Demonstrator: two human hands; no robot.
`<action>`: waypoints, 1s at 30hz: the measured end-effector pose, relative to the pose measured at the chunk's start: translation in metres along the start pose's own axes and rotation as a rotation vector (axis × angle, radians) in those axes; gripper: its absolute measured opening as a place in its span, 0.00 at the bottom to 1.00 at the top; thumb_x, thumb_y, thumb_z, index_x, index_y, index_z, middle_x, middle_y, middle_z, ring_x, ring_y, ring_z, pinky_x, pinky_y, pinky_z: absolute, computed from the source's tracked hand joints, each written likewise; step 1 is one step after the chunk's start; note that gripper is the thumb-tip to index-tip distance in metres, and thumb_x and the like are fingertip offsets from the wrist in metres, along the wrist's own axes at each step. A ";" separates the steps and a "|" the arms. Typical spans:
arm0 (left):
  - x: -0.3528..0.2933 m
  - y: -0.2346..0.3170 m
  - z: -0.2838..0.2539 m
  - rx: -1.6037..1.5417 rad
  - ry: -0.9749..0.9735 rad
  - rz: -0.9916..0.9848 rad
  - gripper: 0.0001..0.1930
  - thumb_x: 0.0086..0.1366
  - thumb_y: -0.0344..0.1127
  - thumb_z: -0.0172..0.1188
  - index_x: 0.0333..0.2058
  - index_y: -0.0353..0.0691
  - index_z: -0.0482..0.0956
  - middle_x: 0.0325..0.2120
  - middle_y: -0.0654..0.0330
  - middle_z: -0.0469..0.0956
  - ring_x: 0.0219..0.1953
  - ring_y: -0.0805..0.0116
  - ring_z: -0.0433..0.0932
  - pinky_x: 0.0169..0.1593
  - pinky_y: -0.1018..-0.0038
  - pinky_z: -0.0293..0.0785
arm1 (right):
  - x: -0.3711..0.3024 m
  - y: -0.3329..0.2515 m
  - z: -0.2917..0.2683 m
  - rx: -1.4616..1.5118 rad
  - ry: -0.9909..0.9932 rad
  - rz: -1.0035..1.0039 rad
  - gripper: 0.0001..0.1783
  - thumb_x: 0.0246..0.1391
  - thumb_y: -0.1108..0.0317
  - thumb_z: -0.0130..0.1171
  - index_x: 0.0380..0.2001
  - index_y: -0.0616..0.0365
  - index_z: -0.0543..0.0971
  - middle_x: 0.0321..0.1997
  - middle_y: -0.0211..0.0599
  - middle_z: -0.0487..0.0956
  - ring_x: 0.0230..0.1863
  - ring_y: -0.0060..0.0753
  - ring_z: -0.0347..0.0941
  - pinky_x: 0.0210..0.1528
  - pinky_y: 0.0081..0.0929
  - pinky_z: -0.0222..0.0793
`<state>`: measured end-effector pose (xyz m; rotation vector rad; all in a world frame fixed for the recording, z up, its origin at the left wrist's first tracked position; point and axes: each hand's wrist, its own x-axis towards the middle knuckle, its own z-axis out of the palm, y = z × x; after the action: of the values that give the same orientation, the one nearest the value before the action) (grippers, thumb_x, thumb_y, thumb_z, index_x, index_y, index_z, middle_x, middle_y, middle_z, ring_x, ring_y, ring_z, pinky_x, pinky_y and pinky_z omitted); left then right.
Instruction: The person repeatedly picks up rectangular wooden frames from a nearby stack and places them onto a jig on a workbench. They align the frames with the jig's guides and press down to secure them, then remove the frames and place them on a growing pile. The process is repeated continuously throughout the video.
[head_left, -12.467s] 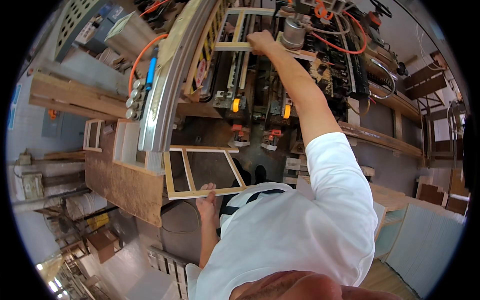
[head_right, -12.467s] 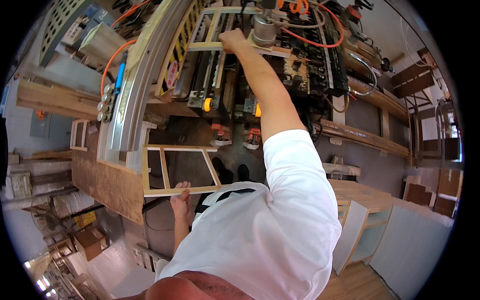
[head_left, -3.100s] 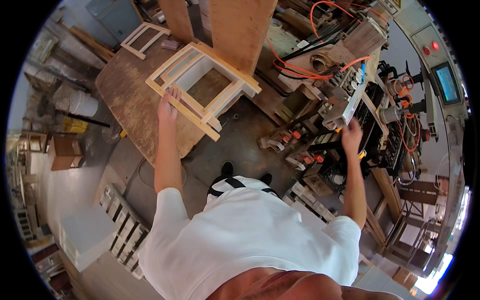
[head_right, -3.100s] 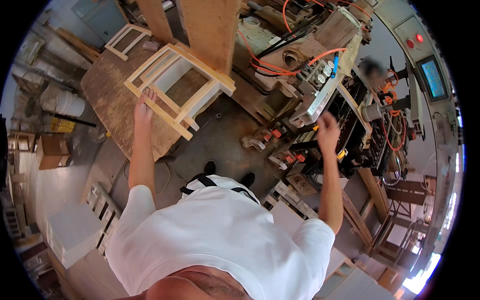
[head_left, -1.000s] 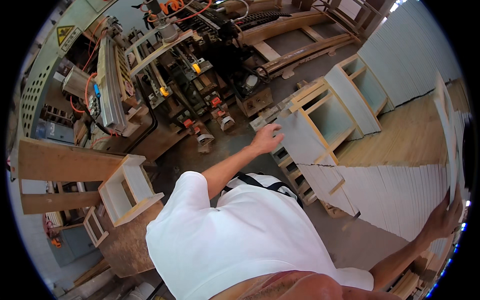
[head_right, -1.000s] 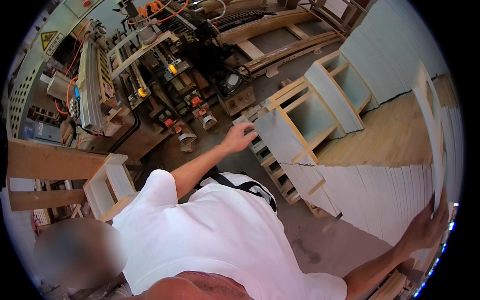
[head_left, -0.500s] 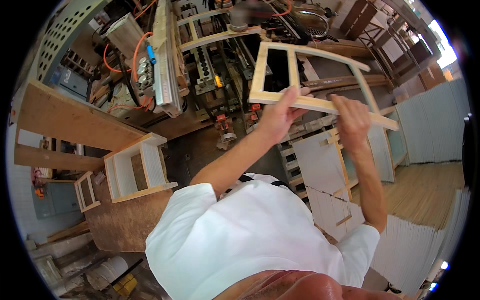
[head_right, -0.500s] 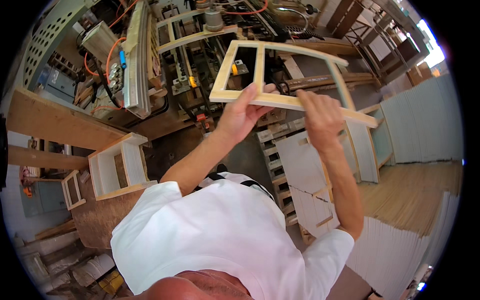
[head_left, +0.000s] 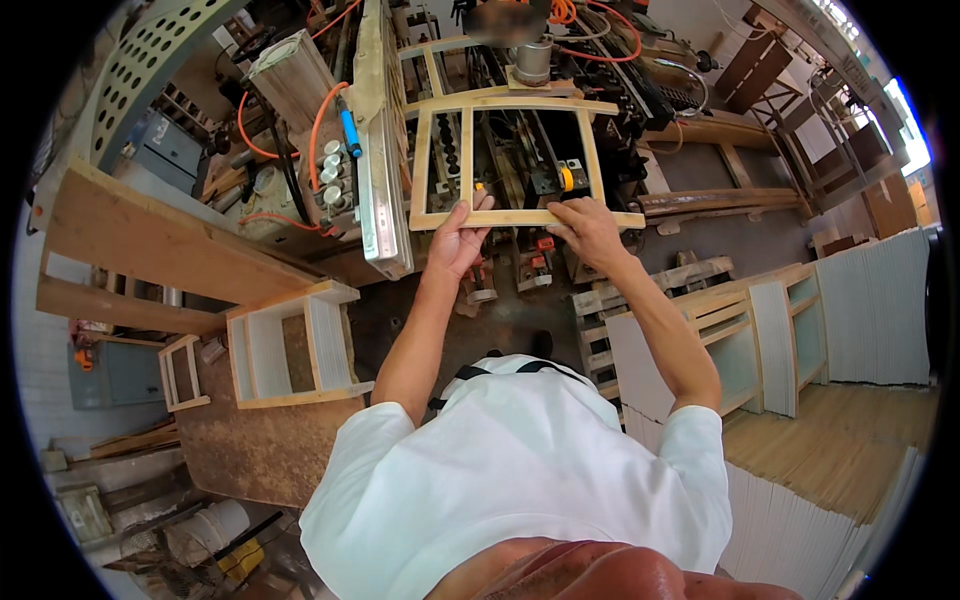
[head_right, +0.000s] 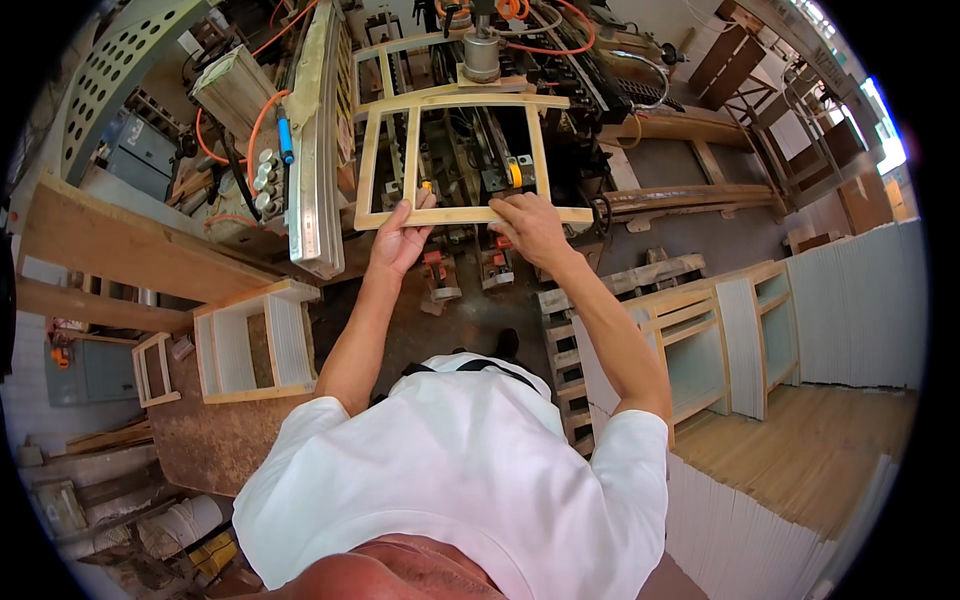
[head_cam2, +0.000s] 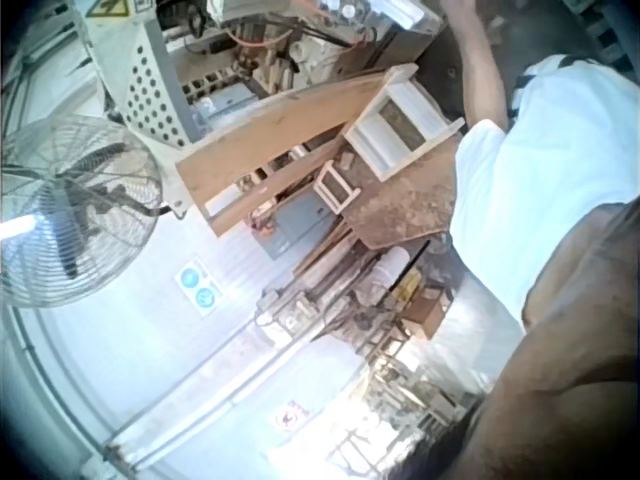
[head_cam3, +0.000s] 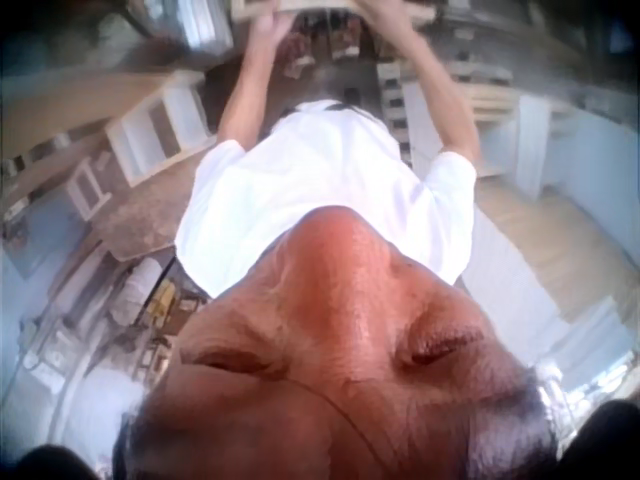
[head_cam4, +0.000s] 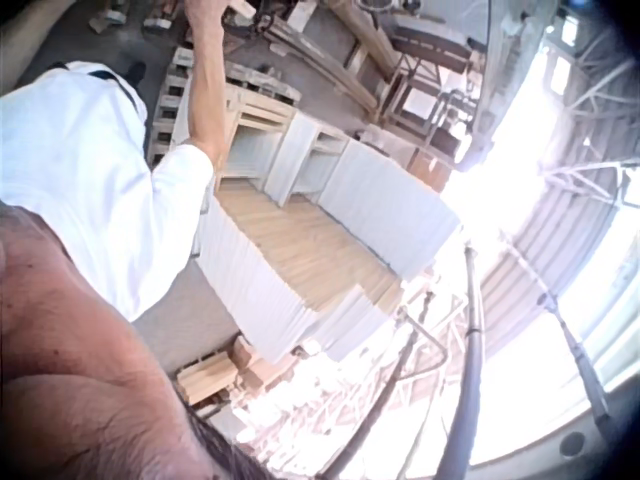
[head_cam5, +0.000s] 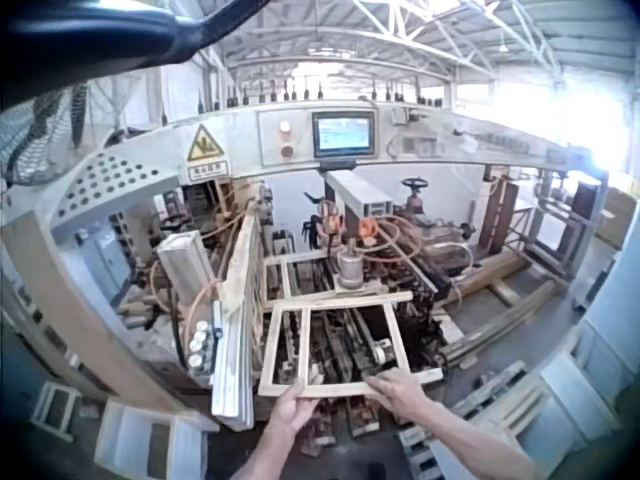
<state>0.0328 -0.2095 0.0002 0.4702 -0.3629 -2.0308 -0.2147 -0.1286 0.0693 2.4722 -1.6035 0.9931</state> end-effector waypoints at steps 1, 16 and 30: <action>0.003 0.003 -0.001 -0.004 0.009 0.009 0.20 0.68 0.36 0.53 0.55 0.34 0.67 0.56 0.53 0.70 0.61 0.57 0.67 0.62 0.62 0.65 | 0.006 0.004 0.006 0.004 -0.006 -0.010 0.18 0.48 0.62 0.64 0.42 0.56 0.79 0.36 0.36 0.78 0.38 0.42 0.71 0.40 0.37 0.64; 0.011 0.003 -0.007 -0.020 0.093 0.084 0.21 0.68 0.34 0.52 0.58 0.35 0.64 0.60 0.52 0.65 0.63 0.57 0.63 0.66 0.60 0.60 | 0.027 0.043 0.018 0.130 -0.129 -0.085 0.19 0.47 0.61 0.63 0.43 0.55 0.79 0.35 0.33 0.77 0.39 0.39 0.70 0.43 0.35 0.64; 0.001 0.004 0.010 0.007 0.129 0.071 0.23 0.69 0.33 0.50 0.61 0.37 0.61 0.61 0.52 0.64 0.64 0.56 0.61 0.66 0.58 0.61 | 0.041 0.051 0.000 0.147 -0.264 -0.126 0.22 0.45 0.61 0.64 0.45 0.57 0.78 0.37 0.33 0.76 0.40 0.37 0.70 0.43 0.33 0.64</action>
<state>0.0304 -0.2120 0.0106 0.5811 -0.3037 -1.9202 -0.2465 -0.1855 0.0757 2.8679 -1.4591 0.8248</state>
